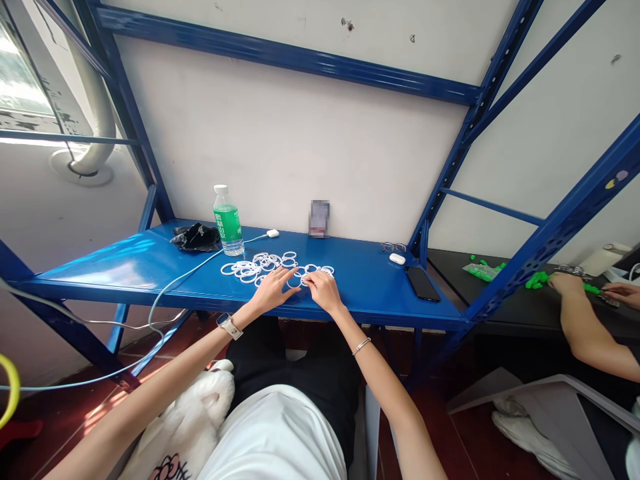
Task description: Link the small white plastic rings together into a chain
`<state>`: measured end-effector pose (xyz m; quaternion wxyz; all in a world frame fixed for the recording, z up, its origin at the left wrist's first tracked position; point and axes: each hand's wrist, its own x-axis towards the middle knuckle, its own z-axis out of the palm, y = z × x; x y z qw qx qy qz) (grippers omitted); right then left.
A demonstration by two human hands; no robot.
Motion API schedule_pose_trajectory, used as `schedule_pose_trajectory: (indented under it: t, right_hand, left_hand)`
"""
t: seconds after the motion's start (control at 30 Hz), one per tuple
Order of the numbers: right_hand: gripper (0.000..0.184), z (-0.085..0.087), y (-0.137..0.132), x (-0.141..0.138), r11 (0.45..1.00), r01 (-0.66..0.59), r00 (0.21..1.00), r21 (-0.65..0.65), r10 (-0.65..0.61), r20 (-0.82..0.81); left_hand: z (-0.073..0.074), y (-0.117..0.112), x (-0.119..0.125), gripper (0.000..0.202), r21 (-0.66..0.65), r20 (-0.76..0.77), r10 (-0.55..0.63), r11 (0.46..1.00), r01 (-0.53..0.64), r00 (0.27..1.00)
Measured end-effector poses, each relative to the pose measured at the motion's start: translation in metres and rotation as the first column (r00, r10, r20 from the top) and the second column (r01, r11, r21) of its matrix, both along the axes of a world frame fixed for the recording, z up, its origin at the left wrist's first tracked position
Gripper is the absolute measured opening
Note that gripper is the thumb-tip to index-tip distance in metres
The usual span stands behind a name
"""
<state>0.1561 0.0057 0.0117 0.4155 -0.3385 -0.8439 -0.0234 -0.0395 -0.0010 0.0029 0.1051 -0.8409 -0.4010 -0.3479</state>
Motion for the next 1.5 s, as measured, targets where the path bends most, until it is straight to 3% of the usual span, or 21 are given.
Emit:
schedule_pose_trajectory:
  t: [0.6, 1.03, 1.5]
  right_hand:
    - [0.022, 0.0044, -0.0046, -0.0012, 1.000, 0.018, 0.999, 0.024, -0.019, 0.042]
    - [0.031, 0.0068, -0.0076, -0.0029, 0.999, 0.017, 0.998, 0.038, -0.020, 0.062]
    - [0.033, 0.0075, -0.0085, -0.0031, 1.000, 0.003, 0.999, 0.000, -0.003, 0.046]
  left_hand:
    - [0.0043, -0.0029, 0.0001, 0.054, -0.009, 0.069, -0.039, 0.999, 0.040, 0.997]
    - [0.0079, -0.0026, -0.0017, 0.048, -0.059, 0.001, -0.044, 0.997, 0.044, 0.999]
    - [0.0048, 0.0005, -0.0034, 0.051, -0.096, 0.052, 0.007, 0.995, -0.002, 0.999]
